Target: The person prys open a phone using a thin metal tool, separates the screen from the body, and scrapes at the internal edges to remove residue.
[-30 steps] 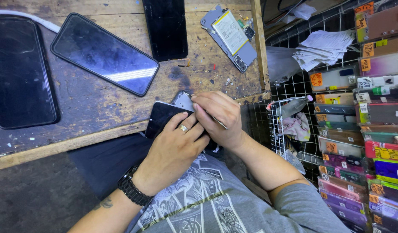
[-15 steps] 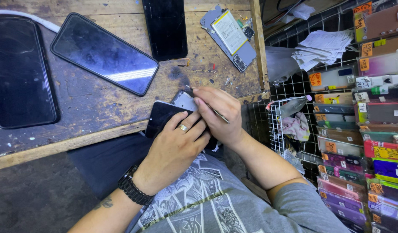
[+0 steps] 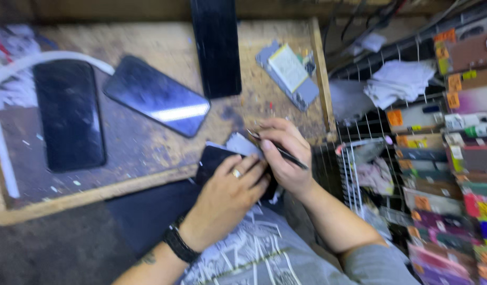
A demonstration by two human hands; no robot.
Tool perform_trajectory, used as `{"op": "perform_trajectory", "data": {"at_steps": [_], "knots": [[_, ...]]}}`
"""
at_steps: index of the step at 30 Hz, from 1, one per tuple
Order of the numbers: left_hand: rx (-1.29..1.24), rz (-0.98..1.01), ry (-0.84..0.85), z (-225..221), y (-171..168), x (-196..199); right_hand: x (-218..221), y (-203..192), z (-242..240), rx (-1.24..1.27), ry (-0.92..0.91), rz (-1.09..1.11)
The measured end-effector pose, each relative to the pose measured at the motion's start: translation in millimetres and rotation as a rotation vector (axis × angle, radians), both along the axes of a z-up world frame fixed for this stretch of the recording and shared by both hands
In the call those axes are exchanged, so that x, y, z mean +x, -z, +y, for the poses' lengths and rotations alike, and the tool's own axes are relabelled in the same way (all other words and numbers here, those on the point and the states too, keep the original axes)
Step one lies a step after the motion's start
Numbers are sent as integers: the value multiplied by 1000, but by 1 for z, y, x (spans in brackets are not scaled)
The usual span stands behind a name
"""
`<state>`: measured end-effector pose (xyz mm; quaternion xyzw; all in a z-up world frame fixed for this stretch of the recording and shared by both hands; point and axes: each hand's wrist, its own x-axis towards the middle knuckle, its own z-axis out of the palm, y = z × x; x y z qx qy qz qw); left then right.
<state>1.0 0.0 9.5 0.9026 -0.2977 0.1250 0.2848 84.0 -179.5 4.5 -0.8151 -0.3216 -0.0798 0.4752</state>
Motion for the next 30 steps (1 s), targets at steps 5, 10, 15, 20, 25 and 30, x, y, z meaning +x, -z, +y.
{"op": "perform_trajectory", "data": {"at_steps": [5,10,15,20,25,30], "knots": [[-25,6,-17,-2,-2,-2,10,8,-16,168,-98,255],[-16,6,-12,-4,4,-3,11,19,-36,148,-150,269],[-30,39,-11,-6,1,-3,5,17,-47,164,-93,295],[-19,39,-9,-7,2,-1,8,15,-51,175,-106,235],[-15,38,-10,-8,3,-1,12,22,-57,166,-97,149],[-15,37,-6,-7,1,-1,17,36,-55,319,50,494]]}}
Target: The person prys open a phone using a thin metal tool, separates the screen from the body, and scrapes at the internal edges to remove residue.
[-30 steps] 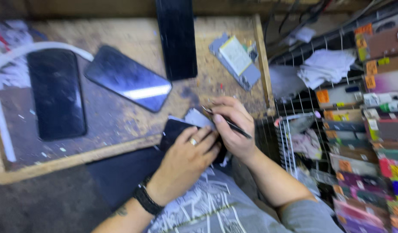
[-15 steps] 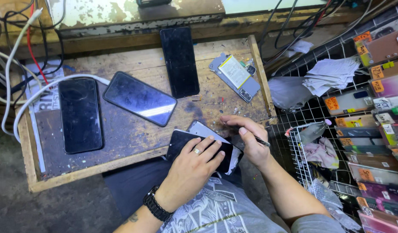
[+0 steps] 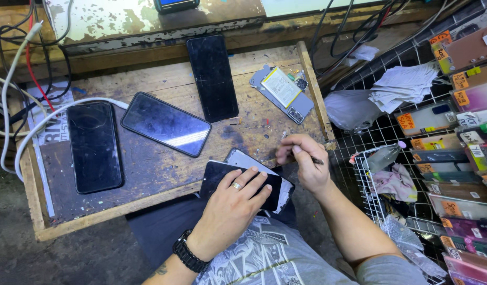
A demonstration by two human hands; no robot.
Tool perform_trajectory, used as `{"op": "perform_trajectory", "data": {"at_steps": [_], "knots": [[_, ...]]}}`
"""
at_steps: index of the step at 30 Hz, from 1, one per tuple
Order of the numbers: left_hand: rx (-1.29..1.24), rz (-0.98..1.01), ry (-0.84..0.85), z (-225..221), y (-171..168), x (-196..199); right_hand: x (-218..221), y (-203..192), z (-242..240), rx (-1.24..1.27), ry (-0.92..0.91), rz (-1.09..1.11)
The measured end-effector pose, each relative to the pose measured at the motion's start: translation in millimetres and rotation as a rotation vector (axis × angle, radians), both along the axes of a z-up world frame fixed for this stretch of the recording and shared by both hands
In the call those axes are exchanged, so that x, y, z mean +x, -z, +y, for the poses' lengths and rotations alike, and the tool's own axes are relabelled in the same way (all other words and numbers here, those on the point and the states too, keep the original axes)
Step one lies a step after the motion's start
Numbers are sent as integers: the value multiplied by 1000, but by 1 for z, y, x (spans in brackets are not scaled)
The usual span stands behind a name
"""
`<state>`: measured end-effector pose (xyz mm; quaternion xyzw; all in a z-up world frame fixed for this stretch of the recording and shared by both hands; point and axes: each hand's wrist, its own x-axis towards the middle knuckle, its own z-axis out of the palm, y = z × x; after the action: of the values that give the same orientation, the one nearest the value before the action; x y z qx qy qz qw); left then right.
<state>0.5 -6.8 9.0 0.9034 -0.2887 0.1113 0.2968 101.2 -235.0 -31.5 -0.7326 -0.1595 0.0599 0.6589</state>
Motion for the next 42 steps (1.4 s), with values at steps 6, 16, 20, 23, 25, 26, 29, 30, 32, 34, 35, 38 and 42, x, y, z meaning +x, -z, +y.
{"op": "perform_trajectory", "data": {"at_steps": [6,16,20,23,25,26,29,30,32,34,35,38,42], "knots": [[-21,10,4,0,-1,0,11,-15,18,-378,51,-350],[0,8,1,1,0,-2,75,-61,86,-453,-127,-748],[-3,9,0,1,1,-2,113,-78,117,-582,-79,-911],[-5,14,3,1,1,-2,140,-85,136,-618,-32,-997],[-11,14,5,2,1,-2,154,-89,148,-619,1,-1027],[-10,12,5,2,0,-2,159,-90,153,-616,16,-1025],[-14,10,8,4,-1,-3,171,-92,167,-619,80,-1090],[-17,7,11,5,-1,-3,175,-93,171,-622,107,-1125],[-17,7,5,5,-1,-3,181,-94,178,-659,95,-1119],[-27,8,2,4,-1,-3,184,-93,183,-695,76,-1136],[-36,8,2,4,-1,-4,184,-92,185,-712,62,-1156],[-45,1,-3,4,-1,-3,184,-92,186,-724,6,-1182],[-22,-13,-2,5,1,-3,184,-93,186,-713,-54,-1180]]}}
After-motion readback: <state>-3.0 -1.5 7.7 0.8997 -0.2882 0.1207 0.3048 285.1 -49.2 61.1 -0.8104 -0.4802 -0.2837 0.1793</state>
